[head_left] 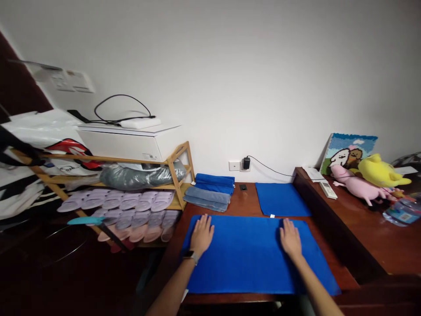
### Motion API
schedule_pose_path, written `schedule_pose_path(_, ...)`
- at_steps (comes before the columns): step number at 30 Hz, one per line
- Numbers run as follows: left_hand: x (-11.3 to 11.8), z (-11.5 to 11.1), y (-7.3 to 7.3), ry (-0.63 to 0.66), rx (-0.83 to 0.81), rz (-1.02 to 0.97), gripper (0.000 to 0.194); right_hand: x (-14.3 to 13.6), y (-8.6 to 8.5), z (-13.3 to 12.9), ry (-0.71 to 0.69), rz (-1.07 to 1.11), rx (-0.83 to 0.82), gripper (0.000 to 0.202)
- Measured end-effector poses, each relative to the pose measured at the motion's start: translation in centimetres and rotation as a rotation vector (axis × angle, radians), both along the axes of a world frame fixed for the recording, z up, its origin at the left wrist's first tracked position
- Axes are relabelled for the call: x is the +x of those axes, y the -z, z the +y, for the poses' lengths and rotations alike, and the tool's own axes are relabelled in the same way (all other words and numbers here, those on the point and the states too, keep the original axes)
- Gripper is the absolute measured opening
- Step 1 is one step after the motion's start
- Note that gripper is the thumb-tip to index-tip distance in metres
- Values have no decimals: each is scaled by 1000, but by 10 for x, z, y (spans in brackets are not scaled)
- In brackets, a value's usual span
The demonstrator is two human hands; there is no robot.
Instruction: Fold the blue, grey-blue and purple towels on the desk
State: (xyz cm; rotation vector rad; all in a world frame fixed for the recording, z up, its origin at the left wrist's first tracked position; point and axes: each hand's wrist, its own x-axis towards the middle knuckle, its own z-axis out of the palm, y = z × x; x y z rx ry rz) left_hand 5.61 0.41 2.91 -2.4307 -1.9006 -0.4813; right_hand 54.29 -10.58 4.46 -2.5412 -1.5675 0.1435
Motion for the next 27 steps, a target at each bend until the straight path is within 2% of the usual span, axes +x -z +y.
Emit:
schedule_pose_path(3, 69, -41, 4, 228, 44, -68, 61, -95, -2, -8, -300, 63, 102, 70)
schedule_pose_path(5, 112, -66, 10, 383, 14, -74, 59, -154, -2, -14, -487, 135, 53, 68)
schedule_pose_path(7, 131, -83, 16, 420, -36, -72, 58, -190, -2, -18, -587, 166, 14, 66)
schedule_pose_path(8, 129, -87, 18, 402, -53, -70, 58, -195, -2, -21, -599, 167, 5, 66)
schedule_pose_path(9, 119, -89, 20, 366, -62, -69, 58, -191, -2, -24, -585, 161, 4, 66)
schedule_pose_path(11, 79, -88, 24, 262, -57, -61, 60, -158, 0, -34, -505, 138, 4, 66)
schedule_pose_path(15, -28, -87, 33, 12, -3, -20, 65, -43, 15, -68, -239, 53, -8, 71)
schedule_pose_path(17, -65, -91, 37, -47, 12, 6, 68, 8, 25, -84, -83, -10, -46, 74)
schedule_pose_path(18, -77, -93, 38, -57, 14, 15, 69, 27, 28, -91, -41, -25, -56, 76)
schedule_pose_path(20, -86, -96, 39, -55, 10, 25, 70, 50, 32, -99, -6, -39, -66, 79)
schedule_pose_path(22, -85, -98, 37, -54, 5, 24, 70, 58, 31, -102, -9, -38, -67, 81)
schedule_pose_path(27, -77, -105, 29, -68, 9, 27, 67, 47, 24, -100, -1, -40, -98, 86)
